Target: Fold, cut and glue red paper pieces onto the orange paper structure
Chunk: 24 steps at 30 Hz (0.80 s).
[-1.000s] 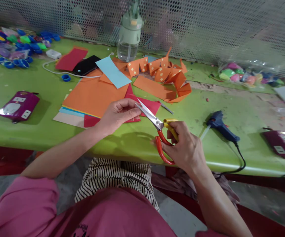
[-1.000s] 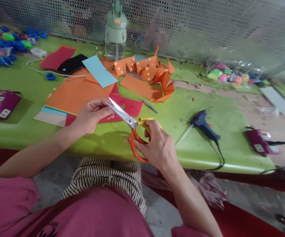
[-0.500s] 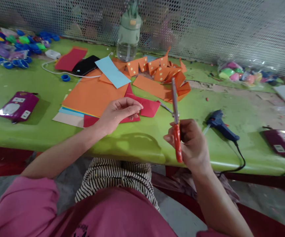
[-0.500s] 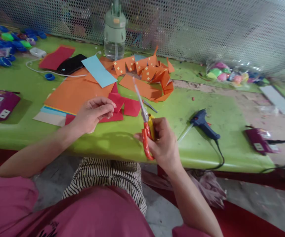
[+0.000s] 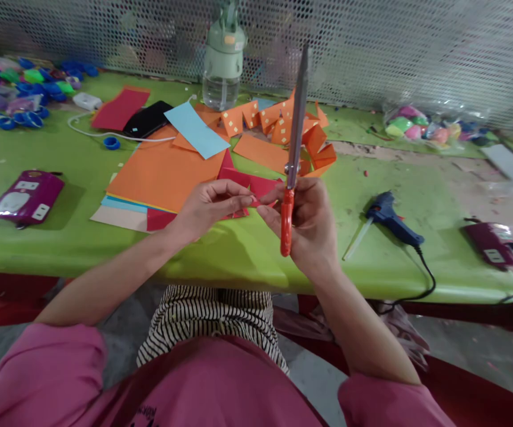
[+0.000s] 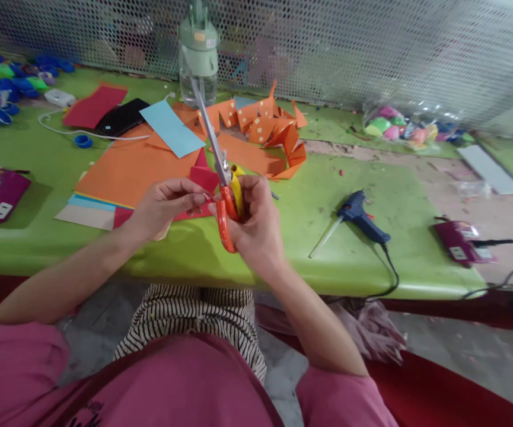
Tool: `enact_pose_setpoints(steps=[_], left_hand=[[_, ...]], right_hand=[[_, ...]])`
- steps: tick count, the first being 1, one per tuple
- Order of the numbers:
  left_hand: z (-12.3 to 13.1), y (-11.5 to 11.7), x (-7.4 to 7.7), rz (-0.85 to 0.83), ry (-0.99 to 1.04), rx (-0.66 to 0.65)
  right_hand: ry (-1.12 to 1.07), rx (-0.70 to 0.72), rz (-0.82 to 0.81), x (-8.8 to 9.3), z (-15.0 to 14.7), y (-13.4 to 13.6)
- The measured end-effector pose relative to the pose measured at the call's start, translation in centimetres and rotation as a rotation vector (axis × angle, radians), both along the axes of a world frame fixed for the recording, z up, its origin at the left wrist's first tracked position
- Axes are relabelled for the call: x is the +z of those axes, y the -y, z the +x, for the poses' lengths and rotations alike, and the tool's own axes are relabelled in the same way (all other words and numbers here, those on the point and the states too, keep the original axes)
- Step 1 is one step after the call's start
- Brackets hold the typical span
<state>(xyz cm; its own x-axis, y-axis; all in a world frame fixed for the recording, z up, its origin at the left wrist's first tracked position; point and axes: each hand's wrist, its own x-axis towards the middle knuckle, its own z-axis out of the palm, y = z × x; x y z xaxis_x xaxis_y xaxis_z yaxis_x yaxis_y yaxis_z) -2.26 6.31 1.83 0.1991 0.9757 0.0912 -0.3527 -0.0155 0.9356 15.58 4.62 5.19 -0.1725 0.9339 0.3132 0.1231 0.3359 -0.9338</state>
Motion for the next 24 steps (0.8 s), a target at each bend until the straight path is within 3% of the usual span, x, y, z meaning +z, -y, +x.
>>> enact_pose_setpoints(steps=[9, 15, 24], left_hand=[[0.0, 0.3, 0.0, 0.078, -0.087, 0.027], [-0.1, 0.6, 0.3, 0.147, -0.157, 0.028], [0.0, 0.6, 0.6, 0.199, -0.056, 0.020]], right_hand=[[0.084, -0.035, 0.042, -1.1, -0.2, -0.8], [-0.147, -0.018, -0.070, -0.9, -1.1, -0.7], [-0.428, -0.049, -0.152, -1.4, -3.3, 0.2]])
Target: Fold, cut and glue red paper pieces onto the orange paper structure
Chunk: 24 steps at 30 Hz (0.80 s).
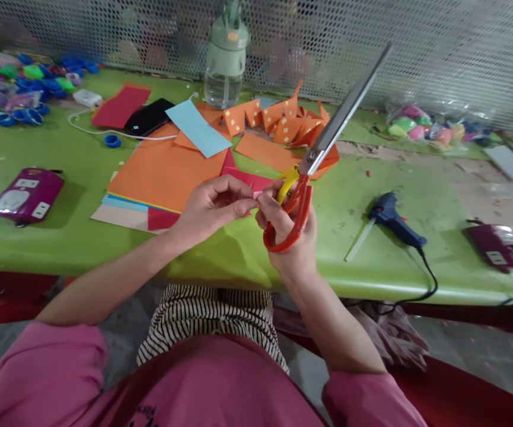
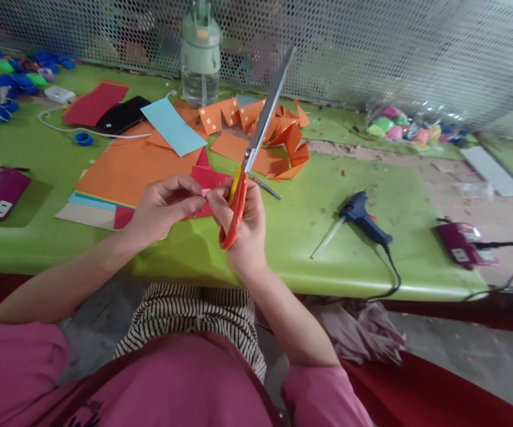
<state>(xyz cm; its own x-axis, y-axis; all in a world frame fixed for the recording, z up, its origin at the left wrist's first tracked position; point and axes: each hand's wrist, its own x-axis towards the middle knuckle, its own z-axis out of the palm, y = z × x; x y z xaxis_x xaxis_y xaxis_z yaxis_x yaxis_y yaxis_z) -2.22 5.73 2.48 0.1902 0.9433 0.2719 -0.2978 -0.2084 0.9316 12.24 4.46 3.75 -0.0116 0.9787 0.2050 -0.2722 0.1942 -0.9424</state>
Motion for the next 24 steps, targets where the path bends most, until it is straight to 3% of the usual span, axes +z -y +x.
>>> enact_pose_setpoints(steps=[8, 13, 17, 24], left_hand=[[0.1, 0.2, 0.0, -0.022, 0.003, 0.046], [-0.1, 0.3, -0.1, -0.026, -0.070, 0.081], [-0.2, 0.4, 0.0, 0.012, -0.139, 0.074], [-0.4, 0.7, 0.4, 0.119, -0.264, 0.055]], right_hand=[[0.004, 0.007, -0.051, -0.8, -0.3, 0.5], [0.115, -0.002, -0.001, -1.5, 0.2, 0.4], [0.200, -0.039, 0.082, -1.2, 1.0, 0.4], [0.238, -0.010, 0.087, -0.5, 1.7, 0.7]])
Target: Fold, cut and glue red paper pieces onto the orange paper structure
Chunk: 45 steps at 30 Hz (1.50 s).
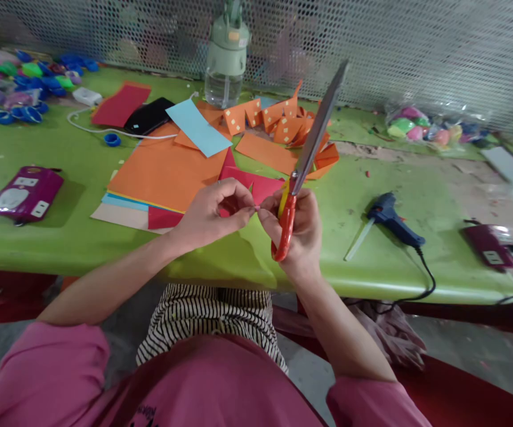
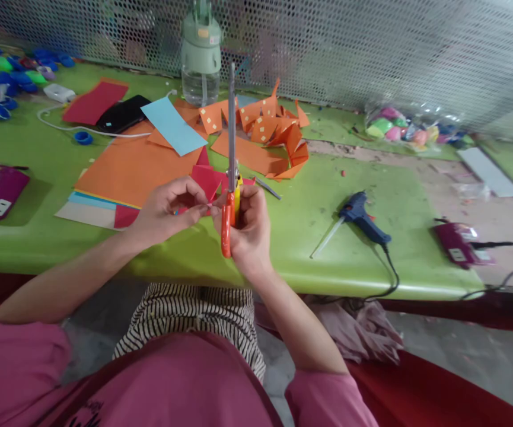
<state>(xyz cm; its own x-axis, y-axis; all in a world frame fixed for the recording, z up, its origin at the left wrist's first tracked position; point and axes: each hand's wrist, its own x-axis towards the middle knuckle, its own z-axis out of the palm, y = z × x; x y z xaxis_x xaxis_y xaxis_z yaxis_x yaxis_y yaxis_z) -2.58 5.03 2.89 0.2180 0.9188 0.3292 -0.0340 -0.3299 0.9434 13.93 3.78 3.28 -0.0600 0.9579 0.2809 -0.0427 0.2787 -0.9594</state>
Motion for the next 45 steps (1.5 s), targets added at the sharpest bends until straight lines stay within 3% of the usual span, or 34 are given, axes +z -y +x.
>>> enact_pose_setpoints(steps=[18, 23, 28, 38, 42, 45], left_hand=[[0.1, 0.0, 0.1, -0.031, -0.040, 0.024], [0.2, -0.1, -0.3, -0.091, 0.059, -0.028], [0.2, -0.2, -0.7, -0.125, 0.133, -0.001], [0.2, -0.6, -0.8, -0.138, 0.283, 0.007], [-0.1, -0.7, -0.8, -0.254, 0.319, -0.006], [-0.2, -0.7, -0.6, -0.314, 0.345, -0.020]], right_hand=[[0.096, 0.022, 0.000, -0.7, 0.3, 0.0], [-0.009, -0.052, 0.003, -0.5, -0.3, -0.1], [-0.017, -0.118, 0.059, -0.4, -0.9, -0.2], [0.026, -0.072, 0.069, -0.9, -1.5, -0.1], [0.298, 0.055, 0.023, 0.2, 0.7, -0.1], [0.577, 0.060, 0.097, 0.6, 3.3, -0.1]])
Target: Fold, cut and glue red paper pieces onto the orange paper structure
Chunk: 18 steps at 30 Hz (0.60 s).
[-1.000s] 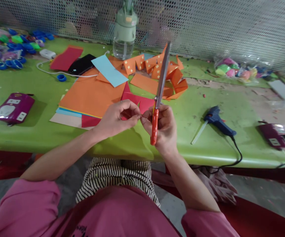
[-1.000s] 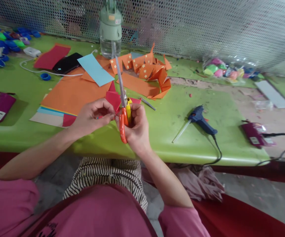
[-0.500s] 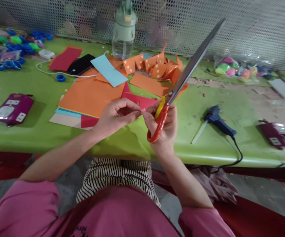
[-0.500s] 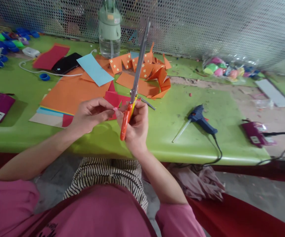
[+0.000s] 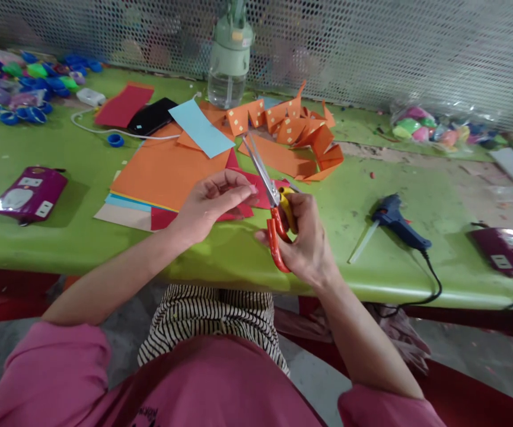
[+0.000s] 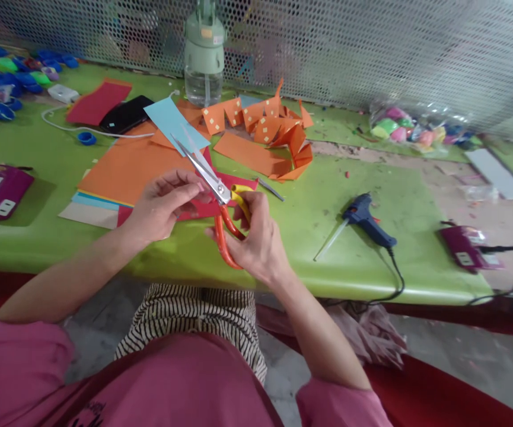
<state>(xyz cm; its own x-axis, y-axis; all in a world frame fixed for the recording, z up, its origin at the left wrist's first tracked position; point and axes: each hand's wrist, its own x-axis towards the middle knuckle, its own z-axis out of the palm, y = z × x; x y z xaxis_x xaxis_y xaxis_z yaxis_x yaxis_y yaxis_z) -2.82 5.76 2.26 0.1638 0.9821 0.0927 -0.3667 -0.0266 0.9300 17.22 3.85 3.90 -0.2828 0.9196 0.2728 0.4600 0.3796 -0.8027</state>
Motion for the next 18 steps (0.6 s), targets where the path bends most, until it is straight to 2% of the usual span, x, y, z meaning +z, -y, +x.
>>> enact_pose_setpoints(steps=[3, 6, 18], left_hand=[[0.1, -0.2, 0.0, 0.010, 0.054, 0.009], [0.2, -0.4, -0.2, 0.042, 0.110, 0.029], [0.4, -0.5, -0.3, 0.108, 0.107, 0.012]], right_hand=[[0.201, -0.008, 0.082, -0.3, 1.9, 0.2], [0.291, -0.004, 0.099, -0.8, 2.5, 0.6], [0.315, -0.035, -0.008, -0.1, 1.5, 1.1]])
